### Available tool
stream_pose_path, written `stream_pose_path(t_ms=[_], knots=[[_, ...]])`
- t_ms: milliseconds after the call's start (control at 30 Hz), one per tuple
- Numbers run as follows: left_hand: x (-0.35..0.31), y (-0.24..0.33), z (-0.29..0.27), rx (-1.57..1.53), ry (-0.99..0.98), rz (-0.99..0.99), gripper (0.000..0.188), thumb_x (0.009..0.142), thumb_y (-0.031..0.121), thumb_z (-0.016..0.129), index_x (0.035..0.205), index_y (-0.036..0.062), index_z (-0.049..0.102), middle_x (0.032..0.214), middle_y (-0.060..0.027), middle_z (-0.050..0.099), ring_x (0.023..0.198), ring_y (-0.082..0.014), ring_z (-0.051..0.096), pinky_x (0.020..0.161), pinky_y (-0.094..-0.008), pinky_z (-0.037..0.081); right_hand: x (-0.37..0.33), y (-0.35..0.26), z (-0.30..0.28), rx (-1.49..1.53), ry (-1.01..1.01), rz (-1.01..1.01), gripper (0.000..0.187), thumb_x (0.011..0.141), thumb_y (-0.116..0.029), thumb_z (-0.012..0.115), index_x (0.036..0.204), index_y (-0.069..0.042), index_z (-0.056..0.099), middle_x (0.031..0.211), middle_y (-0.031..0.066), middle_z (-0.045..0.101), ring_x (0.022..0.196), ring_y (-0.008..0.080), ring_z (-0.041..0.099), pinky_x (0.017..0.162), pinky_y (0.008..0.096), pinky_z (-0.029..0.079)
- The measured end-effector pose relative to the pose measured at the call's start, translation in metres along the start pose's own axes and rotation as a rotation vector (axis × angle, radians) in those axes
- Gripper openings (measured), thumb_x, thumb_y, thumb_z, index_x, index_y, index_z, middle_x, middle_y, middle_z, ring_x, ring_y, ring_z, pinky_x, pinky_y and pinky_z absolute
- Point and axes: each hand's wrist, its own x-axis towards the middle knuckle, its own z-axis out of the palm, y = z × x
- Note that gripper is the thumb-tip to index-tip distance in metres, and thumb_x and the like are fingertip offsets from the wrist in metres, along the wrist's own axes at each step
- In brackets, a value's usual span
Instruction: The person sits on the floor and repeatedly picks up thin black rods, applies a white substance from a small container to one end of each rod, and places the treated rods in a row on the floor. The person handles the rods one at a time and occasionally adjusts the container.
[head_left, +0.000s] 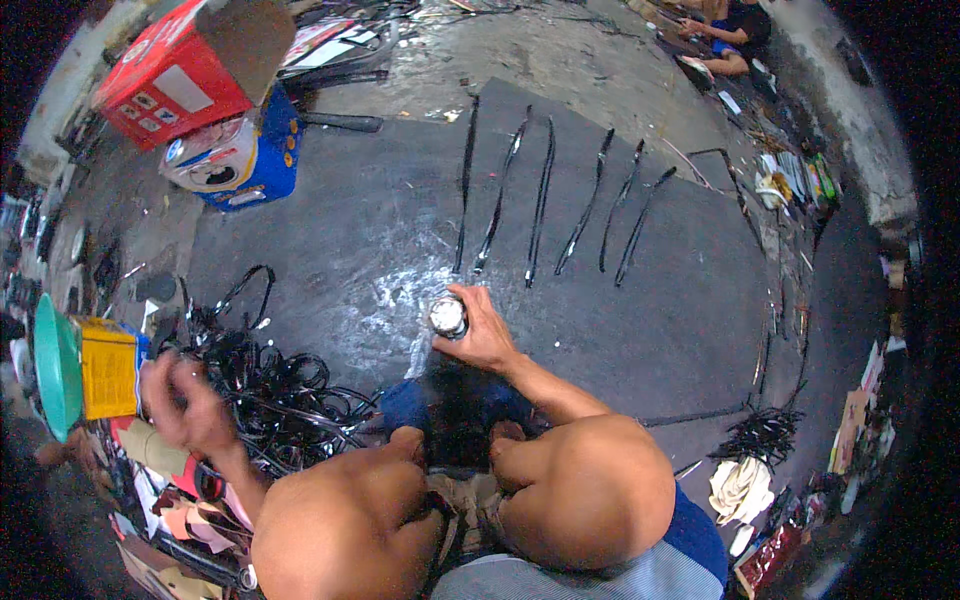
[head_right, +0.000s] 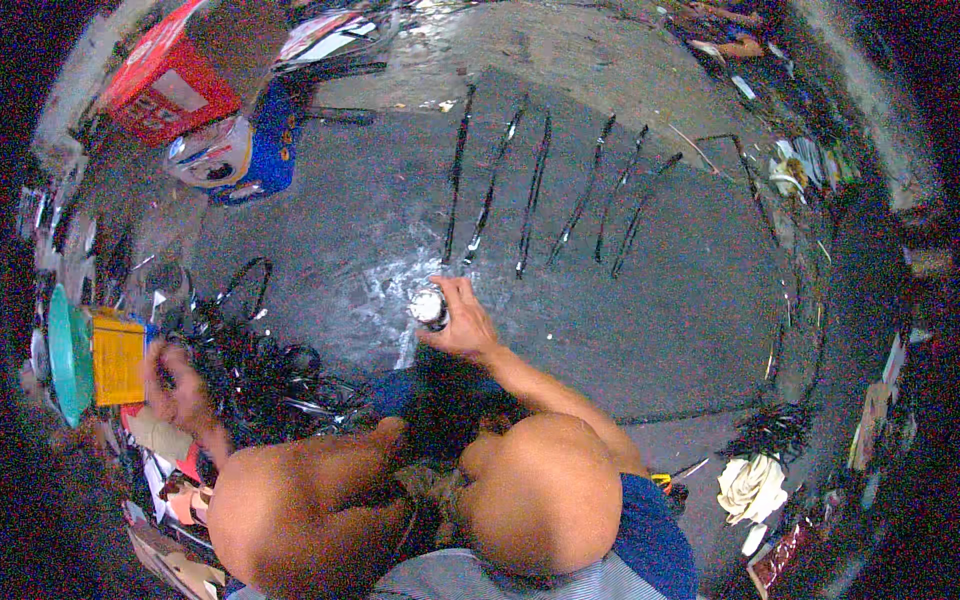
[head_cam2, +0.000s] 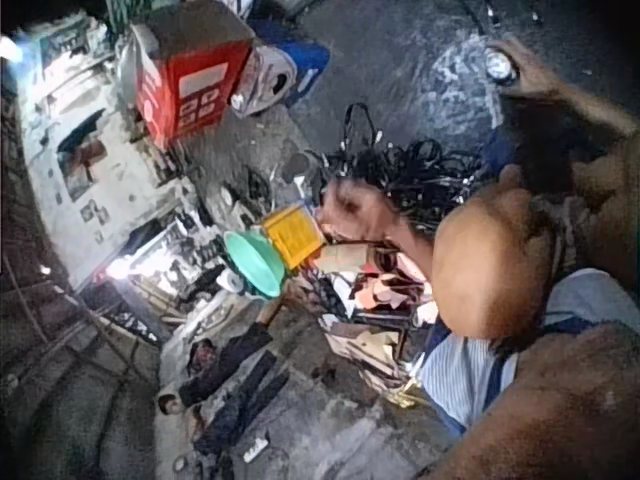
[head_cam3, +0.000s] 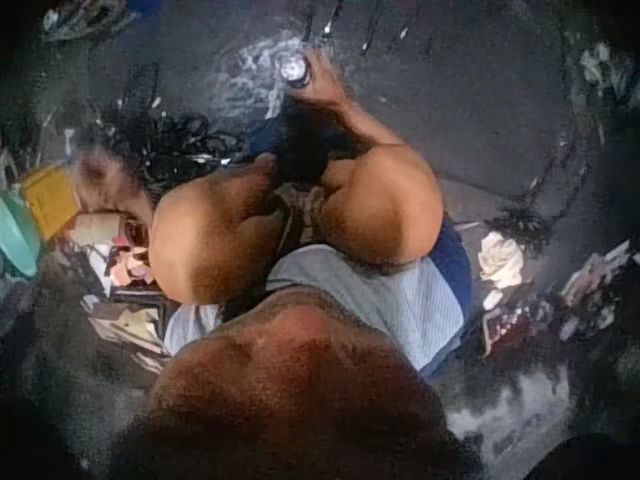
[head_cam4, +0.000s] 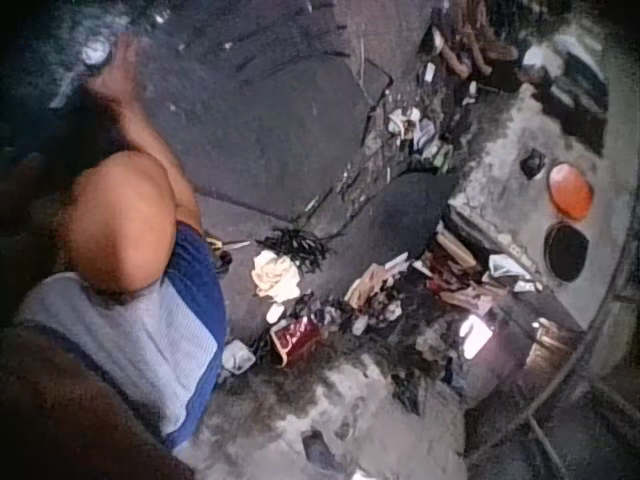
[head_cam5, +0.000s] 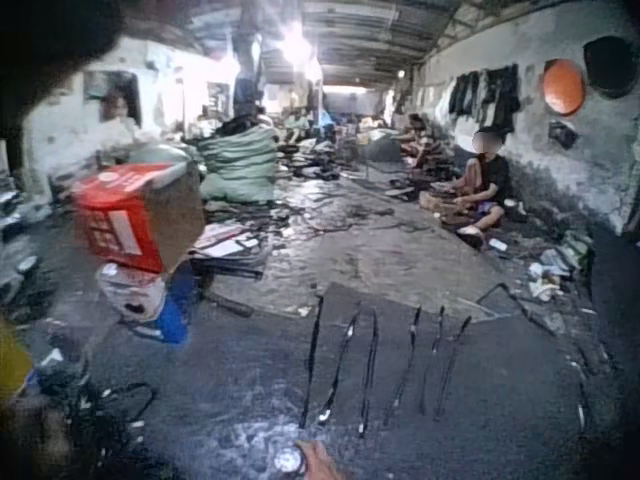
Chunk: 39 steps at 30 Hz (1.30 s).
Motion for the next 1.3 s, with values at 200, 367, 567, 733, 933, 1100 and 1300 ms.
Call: stream_pose_path(t_ms=[200, 367, 567, 733, 933, 1100, 1300], knots=[[-0.114, 0.065, 0.118, -0.684, -1.113, -0.960, 0.028, 0.080, -0.002, 0.065, 0.107, -0.0038, 0.070, 0.081, -0.0091, 0.069, 0.066, -0.0141, 0.065, 0.054, -0.0252, 0.050, 0.018, -0.022, 0.005, 0.128, 0.053, 0.324, 0.073, 0.071, -0.026, 0.089, 0.129, -0.005, 0.049, 0.101, 0.0107, 0.065, 0.085, 0.0292, 0.067, 0.077, 0.0395, 0.055], [-0.194, 0.060, 0.175, -1.028, -1.214, -1.310, 0.037, 0.082, -0.003, 0.062, 0.119, -0.0047, 0.066, 0.080, -0.0086, 0.069, 0.064, -0.0131, 0.063, 0.054, -0.0251, 0.048, 0.013, 0.024, -0.021, 0.531, 0.381, 0.400, 0.066, 0.080, -0.016, 0.085, 0.129, -0.001, 0.045, 0.104, 0.0113, 0.066, 0.085, 0.0167, 0.065, 0.071, 0.0296, 0.055], [-0.205, 0.063, 0.177, -1.235, -1.284, -1.370, 0.042, 0.085, -0.002, 0.059, 0.128, -0.0035, 0.063, 0.089, -0.0056, 0.070, 0.069, -0.0104, 0.063, 0.057, -0.0232, 0.050, 0.012, -0.048, -0.017, 0.484, 0.250, 0.232, 0.067, 0.080, -0.014, 0.085, 0.132, -0.002, 0.044, 0.113, 0.0148, 0.067, 0.096, 0.0227, 0.069, 0.074, 0.0328, 0.060], [-0.191, 0.061, 0.155, -1.385, -1.302, -1.562, 0.050, 0.085, -0.004, 0.055, 0.135, -0.0038, 0.057, 0.099, -0.0053, 0.069, 0.073, -0.0091, 0.063, 0.058, -0.0226, 0.050, 0.009, -0.027, -0.014, 0.299, 0.259, 0.239, 0.075, 0.077, -0.020, 0.088, 0.135, -0.003, 0.043, 0.112, 0.0173, 0.068, 0.098, 0.0256, 0.070, 0.069, 0.0334, 0.061], [-0.169, 0.055, 0.188, -0.780, -1.540, -0.776, 0.033, 0.079, 0.000, 0.067, 0.111, -0.0033, 0.073, 0.086, -0.0073, 0.074, 0.069, -0.0116, 0.065, 0.060, -0.0258, 0.051, 0.001, 0.026, -0.049, 0.098, 0.456, 0.363, 0.069, 0.075, -0.019, 0.088, 0.129, -0.004, 0.048, 0.107, 0.0127, 0.068, 0.088, 0.0227, 0.066, 0.082, 0.0365, 0.055], [-0.189, 0.061, 0.242, -0.664, -1.499, -0.584, 0.012, 0.076, 0.007, 0.075, 0.085, 0.0016, 0.078, 0.080, -0.0059, 0.075, 0.072, -0.0126, 0.067, 0.068, -0.0288, 0.053, 0.007, 0.016, -0.058, 0.142, 0.381, 0.323, 0.069, 0.076, -0.018, 0.087, 0.131, -0.003, 0.048, 0.110, 0.0149, 0.069, 0.094, 0.0224, 0.068, 0.082, 0.0359, 0.056], [-0.199, 0.058, 0.258, -0.492, -1.483, -0.449, 0.010, 0.075, 0.008, 0.073, 0.083, 0.0021, 0.076, 0.081, -0.0066, 0.075, 0.076, -0.0152, 0.068, 0.072, -0.0320, 0.055, 0.011, -0.007, -0.012, 0.074, 0.030, 0.244, 0.082, 0.077, -0.033, 0.087, 0.139, -0.006, 0.041, 0.103, 0.0180, 0.073, 0.090, 0.0323, 0.074, 0.077, 0.0411, 0.060]])
